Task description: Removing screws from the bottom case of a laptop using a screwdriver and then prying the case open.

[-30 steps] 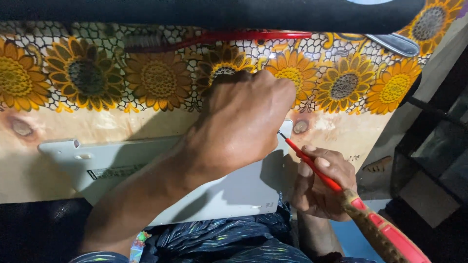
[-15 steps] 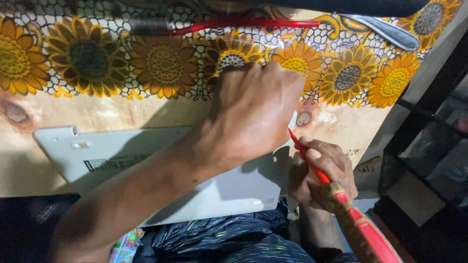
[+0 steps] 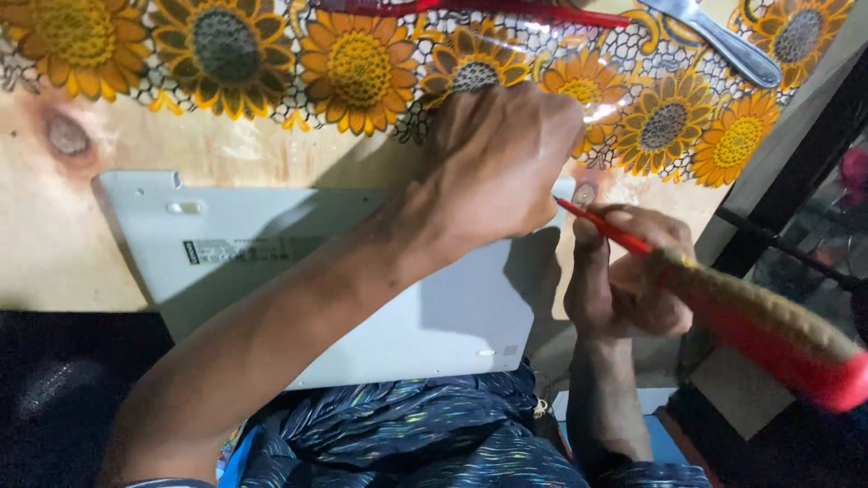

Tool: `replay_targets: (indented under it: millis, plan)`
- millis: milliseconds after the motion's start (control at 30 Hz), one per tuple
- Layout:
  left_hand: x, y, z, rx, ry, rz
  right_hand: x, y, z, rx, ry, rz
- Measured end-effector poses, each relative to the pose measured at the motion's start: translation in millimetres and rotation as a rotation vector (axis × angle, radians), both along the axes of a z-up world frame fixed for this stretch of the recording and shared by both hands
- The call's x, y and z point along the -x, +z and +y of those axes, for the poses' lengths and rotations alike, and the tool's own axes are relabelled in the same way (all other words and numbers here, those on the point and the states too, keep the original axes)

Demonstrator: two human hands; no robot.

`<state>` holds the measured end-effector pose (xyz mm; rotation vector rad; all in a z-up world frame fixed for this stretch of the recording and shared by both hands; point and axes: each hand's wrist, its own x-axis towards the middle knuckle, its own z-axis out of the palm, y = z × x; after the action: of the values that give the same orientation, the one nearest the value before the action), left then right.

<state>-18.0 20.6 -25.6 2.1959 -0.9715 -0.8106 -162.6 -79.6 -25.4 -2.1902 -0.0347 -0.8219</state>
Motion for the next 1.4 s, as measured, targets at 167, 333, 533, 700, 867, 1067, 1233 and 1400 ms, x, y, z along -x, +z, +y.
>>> replay_targets:
  millis: [167,333,533,700,867,1067,1233,1400]
  plan:
    - [3,-4,-3,-0.027,0.035,-0.008,-11,18,5,-0.066,-0.037,0.119]
    - [11,-5,-1,-0.074,0.062,-0.022,-10,19,3,-0.168,0.008,0.152]
    - [18,-10,12,0.219,0.192,-0.051,-12,17,3,0.078,-0.029,0.085]
    - [21,-26,28,0.556,0.2,-0.106,-4,7,0,-0.252,0.01,0.304]
    - [32,-11,36,0.823,0.1,-0.226,-13,12,-20,0.146,0.108,0.107]
    - [42,-17,33,0.648,0.15,-0.43,-5,6,-21,-0.032,0.126,0.112]
    - [45,-15,30,0.608,0.156,-0.463,7,65,-8,-0.17,0.186,-0.044]
    - [44,-13,32,0.645,0.192,-0.316,-5,102,2,0.082,0.275,-0.385]
